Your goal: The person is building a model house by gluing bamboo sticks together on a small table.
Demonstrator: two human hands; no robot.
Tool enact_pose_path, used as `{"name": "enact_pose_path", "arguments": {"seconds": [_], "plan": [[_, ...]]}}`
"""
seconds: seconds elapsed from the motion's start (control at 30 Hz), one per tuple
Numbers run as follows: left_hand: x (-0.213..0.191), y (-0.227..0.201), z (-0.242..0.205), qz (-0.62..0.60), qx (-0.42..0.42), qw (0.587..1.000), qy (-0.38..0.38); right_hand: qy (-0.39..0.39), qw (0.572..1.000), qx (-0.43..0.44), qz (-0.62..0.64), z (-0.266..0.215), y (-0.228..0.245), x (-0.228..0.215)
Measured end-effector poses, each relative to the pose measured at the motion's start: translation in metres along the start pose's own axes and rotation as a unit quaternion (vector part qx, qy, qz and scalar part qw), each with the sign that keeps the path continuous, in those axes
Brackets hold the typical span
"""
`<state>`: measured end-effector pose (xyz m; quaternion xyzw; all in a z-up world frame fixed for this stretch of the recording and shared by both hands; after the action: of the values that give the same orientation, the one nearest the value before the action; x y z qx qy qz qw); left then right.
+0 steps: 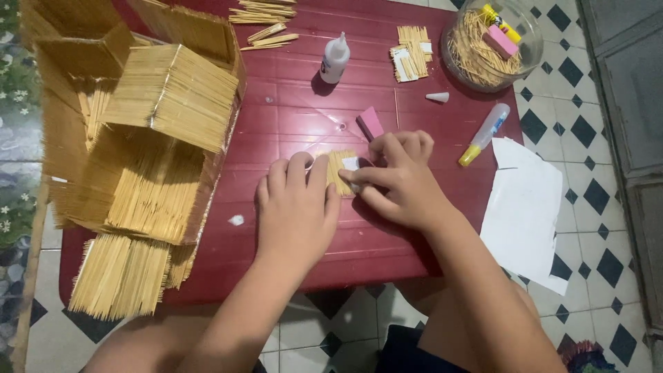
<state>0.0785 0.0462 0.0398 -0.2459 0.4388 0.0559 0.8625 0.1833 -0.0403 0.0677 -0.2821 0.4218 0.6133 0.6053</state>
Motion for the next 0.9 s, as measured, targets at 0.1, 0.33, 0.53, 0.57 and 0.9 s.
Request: {"name": "enact_pose_path", "arguments": {"seconds": [0.1, 0.33, 0.53, 0.57, 0.9], "plan": [[-0.001, 0.0, 0.0, 0.002, -0.001, 1.0, -0.003, 0.004, 1.0, -0.003, -0.017, -0.009, 0.004, 0.002], [-0.004, -0.004, 0.002, 0.023, 0.005, 1.0, -0.009, -0.035, 0.998, -0.011, -0.056, -0.008, 0.015, -0.009], [-0.004, -0.003, 0.002, 0.009, 0.001, 1.0, -0.012, -0.031, 0.994, -0.016, -0.107, -0.009, 0.02, -0.002], [-0.005, -0.003, 0.002, 0.007, -0.001, 1.0, -0.013, -0.023, 0.991, -0.023, -0.126, -0.008, 0.026, -0.002], [-0.008, -0.006, 0.002, 0.024, 0.01, 0.999, -0.03, -0.081, 0.942, -0.063, -0.318, 0.005, 0.077, -0.014]]}}
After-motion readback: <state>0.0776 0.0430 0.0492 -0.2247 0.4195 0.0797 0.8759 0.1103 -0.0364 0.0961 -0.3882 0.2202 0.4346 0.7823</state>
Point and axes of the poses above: each hand's wrist, its own z-axis towards the middle knuckle, its own x-axis out of the palm, y = z × x, the point moved 10 cm from there along z, towards the middle knuckle, and after that the axes turned 4 degrees about -y, right-handed, at the moved point
